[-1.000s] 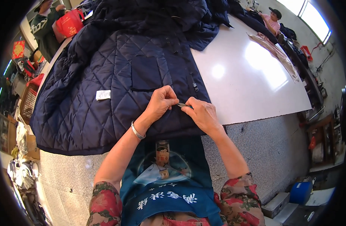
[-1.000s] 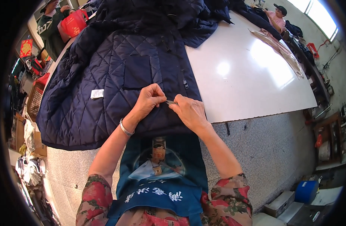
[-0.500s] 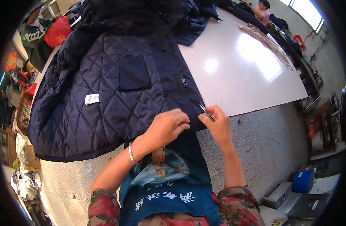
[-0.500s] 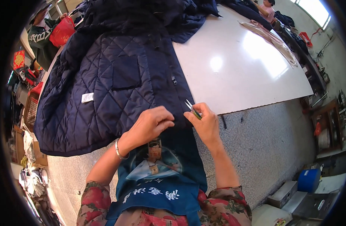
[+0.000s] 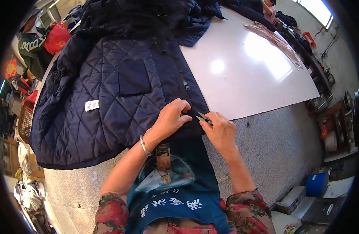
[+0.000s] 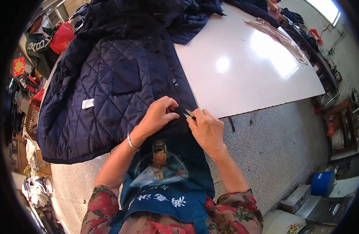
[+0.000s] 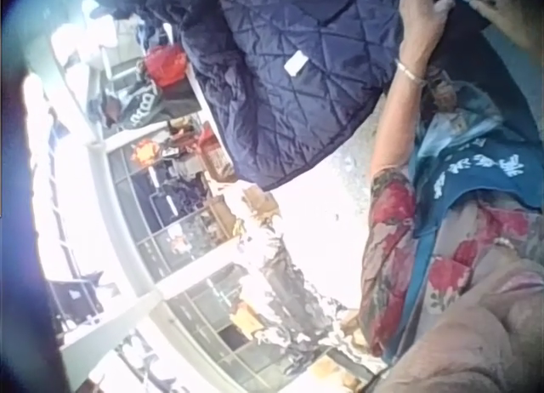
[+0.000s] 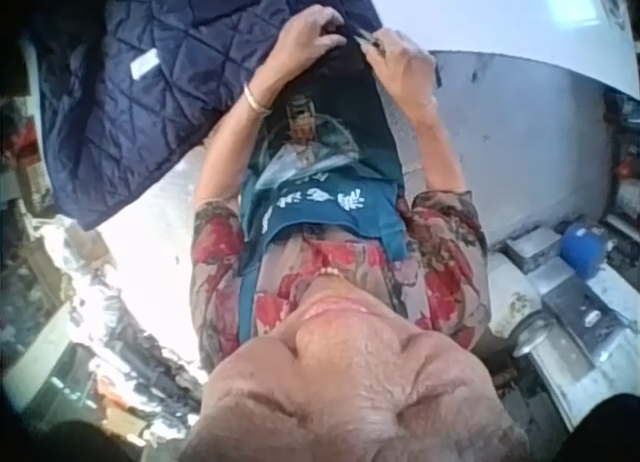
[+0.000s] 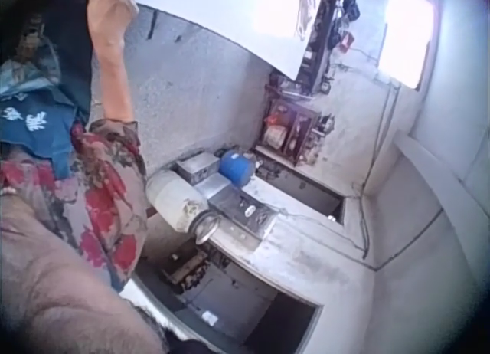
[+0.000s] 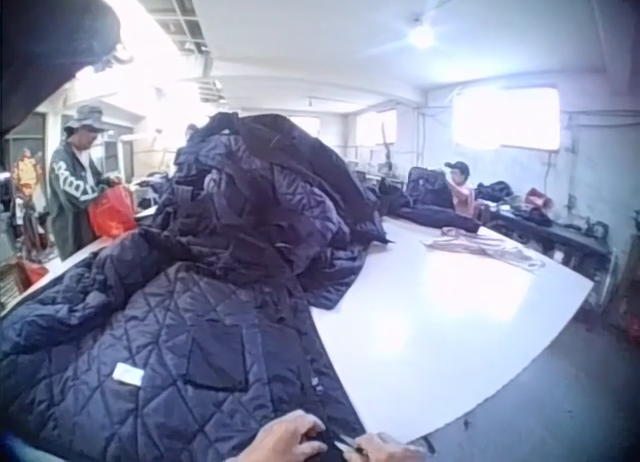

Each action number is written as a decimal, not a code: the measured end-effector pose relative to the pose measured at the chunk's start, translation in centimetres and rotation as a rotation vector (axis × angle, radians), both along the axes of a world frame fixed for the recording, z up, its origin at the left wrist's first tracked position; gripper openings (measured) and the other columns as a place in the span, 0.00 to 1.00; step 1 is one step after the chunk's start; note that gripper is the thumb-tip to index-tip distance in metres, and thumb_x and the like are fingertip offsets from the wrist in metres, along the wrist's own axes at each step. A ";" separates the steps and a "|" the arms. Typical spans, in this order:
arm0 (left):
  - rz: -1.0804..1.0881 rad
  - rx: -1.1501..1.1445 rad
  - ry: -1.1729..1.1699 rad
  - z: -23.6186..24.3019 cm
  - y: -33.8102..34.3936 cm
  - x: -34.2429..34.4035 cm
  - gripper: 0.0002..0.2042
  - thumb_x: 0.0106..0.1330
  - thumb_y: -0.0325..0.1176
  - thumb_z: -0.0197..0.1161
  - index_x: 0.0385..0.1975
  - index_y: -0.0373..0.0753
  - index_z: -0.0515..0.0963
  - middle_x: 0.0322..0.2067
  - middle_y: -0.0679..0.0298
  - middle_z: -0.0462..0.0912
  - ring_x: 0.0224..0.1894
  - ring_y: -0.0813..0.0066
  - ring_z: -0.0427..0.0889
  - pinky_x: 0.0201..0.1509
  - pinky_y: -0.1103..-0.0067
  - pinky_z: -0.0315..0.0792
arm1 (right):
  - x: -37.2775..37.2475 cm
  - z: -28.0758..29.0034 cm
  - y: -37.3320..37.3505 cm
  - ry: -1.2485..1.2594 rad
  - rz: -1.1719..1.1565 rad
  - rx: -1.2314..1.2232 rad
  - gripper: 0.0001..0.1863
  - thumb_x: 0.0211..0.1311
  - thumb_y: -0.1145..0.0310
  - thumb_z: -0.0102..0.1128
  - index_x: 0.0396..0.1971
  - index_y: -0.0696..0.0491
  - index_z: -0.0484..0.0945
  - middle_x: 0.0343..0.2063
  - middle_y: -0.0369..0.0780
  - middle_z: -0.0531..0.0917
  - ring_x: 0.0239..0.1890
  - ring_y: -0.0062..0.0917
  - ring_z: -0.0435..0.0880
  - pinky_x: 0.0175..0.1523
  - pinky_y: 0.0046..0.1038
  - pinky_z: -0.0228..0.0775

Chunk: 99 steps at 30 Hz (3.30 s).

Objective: The recorder is using thread nippers to trim loose threads from navy blue quilted jackets on a work table.

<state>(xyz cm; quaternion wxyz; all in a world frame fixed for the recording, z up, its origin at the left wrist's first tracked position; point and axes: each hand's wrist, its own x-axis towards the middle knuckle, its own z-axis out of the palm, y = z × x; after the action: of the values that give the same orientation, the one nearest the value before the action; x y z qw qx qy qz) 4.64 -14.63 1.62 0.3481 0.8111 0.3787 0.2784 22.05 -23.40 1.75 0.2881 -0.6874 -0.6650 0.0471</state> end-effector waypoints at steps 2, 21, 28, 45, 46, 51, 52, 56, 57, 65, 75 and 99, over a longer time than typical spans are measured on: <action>0.002 -0.005 -0.004 0.0 0.0 0.0 0.13 0.50 0.26 0.69 0.34 0.33 0.74 0.31 0.57 0.76 0.36 0.61 0.77 0.40 0.72 0.71 | -0.1 0.2 0.1 -0.011 0.008 -0.003 0.10 0.53 0.65 0.66 0.32 0.53 0.78 0.27 0.39 0.82 0.28 0.32 0.83 0.33 0.33 0.71; 0.061 -0.074 -0.007 0.6 0.2 0.8 0.10 0.51 0.29 0.68 0.32 0.35 0.77 0.28 0.59 0.76 0.34 0.62 0.77 0.37 0.71 0.69 | 0.0 -0.9 1.4 0.358 0.062 0.033 0.12 0.54 0.63 0.66 0.32 0.55 0.78 0.26 0.40 0.82 0.30 0.33 0.82 0.36 0.32 0.71; 0.063 0.027 -0.125 -1.2 0.8 1.4 0.03 0.56 0.23 0.63 0.28 0.33 0.77 0.25 0.61 0.76 0.29 0.70 0.76 0.33 0.76 0.70 | 0.5 -1.0 1.2 0.302 0.079 0.109 0.11 0.53 0.65 0.67 0.32 0.55 0.78 0.26 0.40 0.81 0.27 0.32 0.82 0.33 0.33 0.71; 0.081 -0.101 -0.327 -1.1 0.5 1.2 0.03 0.59 0.20 0.62 0.26 0.32 0.76 0.23 0.66 0.76 0.22 0.82 0.73 0.25 0.84 0.69 | 1.4 -0.4 3.8 0.143 0.227 0.096 0.10 0.53 0.64 0.66 0.29 0.55 0.80 0.23 0.41 0.81 0.26 0.32 0.80 0.32 0.31 0.69; 0.082 -0.133 -0.325 -1.0 0.5 1.2 0.03 0.58 0.20 0.62 0.26 0.31 0.75 0.24 0.64 0.76 0.22 0.79 0.75 0.26 0.82 0.70 | 1.6 -0.2 3.5 0.144 0.224 0.095 0.10 0.53 0.64 0.66 0.29 0.55 0.80 0.23 0.41 0.81 0.26 0.32 0.80 0.32 0.31 0.69; 0.085 -0.187 -0.328 -1.0 0.6 0.9 0.03 0.58 0.20 0.62 0.25 0.30 0.76 0.23 0.62 0.77 0.21 0.78 0.75 0.25 0.82 0.70 | 2.4 2.4 1.4 0.274 0.230 -0.152 0.11 0.52 0.64 0.65 0.31 0.56 0.80 0.23 0.41 0.80 0.26 0.28 0.79 0.33 0.28 0.68; 0.091 -0.212 -0.345 -1.1 0.6 0.8 0.03 0.58 0.21 0.62 0.25 0.31 0.76 0.23 0.63 0.78 0.21 0.79 0.75 0.25 0.82 0.70 | 2.5 2.4 1.2 0.261 0.268 -0.149 0.11 0.51 0.66 0.66 0.31 0.57 0.81 0.20 0.40 0.79 0.23 0.22 0.76 0.30 0.26 0.66; 0.072 -0.269 -0.372 -1.3 0.6 1.0 0.03 0.59 0.22 0.63 0.25 0.32 0.77 0.22 0.65 0.78 0.21 0.81 0.74 0.25 0.83 0.69 | 2.3 1.8 1.4 0.120 0.293 -0.107 0.10 0.51 0.66 0.66 0.29 0.56 0.80 0.22 0.42 0.80 0.24 0.31 0.79 0.31 0.28 0.68; 0.071 -0.268 -0.373 -1.3 0.6 1.0 0.03 0.59 0.22 0.63 0.25 0.32 0.77 0.22 0.65 0.78 0.21 0.81 0.74 0.25 0.83 0.69 | 2.3 1.5 1.4 0.120 0.292 -0.107 0.10 0.51 0.66 0.66 0.29 0.56 0.80 0.22 0.42 0.80 0.24 0.31 0.79 0.31 0.28 0.68; 0.031 -0.427 -0.559 0.1 -1.3 -0.6 0.03 0.59 0.22 0.63 0.24 0.35 0.76 0.23 0.68 0.78 0.22 0.85 0.73 0.26 0.87 0.68 | 2.7 0.0 0.8 0.269 0.220 -0.022 0.09 0.53 0.64 0.65 0.29 0.55 0.80 0.23 0.42 0.81 0.27 0.34 0.81 0.32 0.31 0.70; -0.272 0.152 0.027 -1.1 -10.6 -2.2 0.05 0.57 0.27 0.64 0.32 0.37 0.78 0.25 0.58 0.78 0.28 0.60 0.80 0.30 0.72 0.73 | 2.3 -3.2 -3.0 1.050 0.081 -0.127 0.18 0.51 0.73 0.71 0.42 0.59 0.77 0.33 0.34 0.81 0.32 0.11 0.77 0.39 0.16 0.72; 0.120 -1.100 -0.648 -4.3 -11.1 1.1 0.13 0.69 0.36 0.57 0.47 0.35 0.75 0.24 0.67 0.78 0.18 0.86 0.69 0.24 0.89 0.63 | 2.5 -3.9 -3.6 0.879 0.064 -0.030 0.12 0.52 0.74 0.68 0.36 0.58 0.77 0.28 0.35 0.81 0.30 0.14 0.78 0.35 0.18 0.71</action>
<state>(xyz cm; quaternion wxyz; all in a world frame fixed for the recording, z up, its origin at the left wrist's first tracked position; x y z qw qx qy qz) 5.77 -25.69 -2.69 0.7940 0.3661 0.3865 0.2935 24.59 -27.00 -2.13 0.5322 -0.5851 -0.4995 0.3534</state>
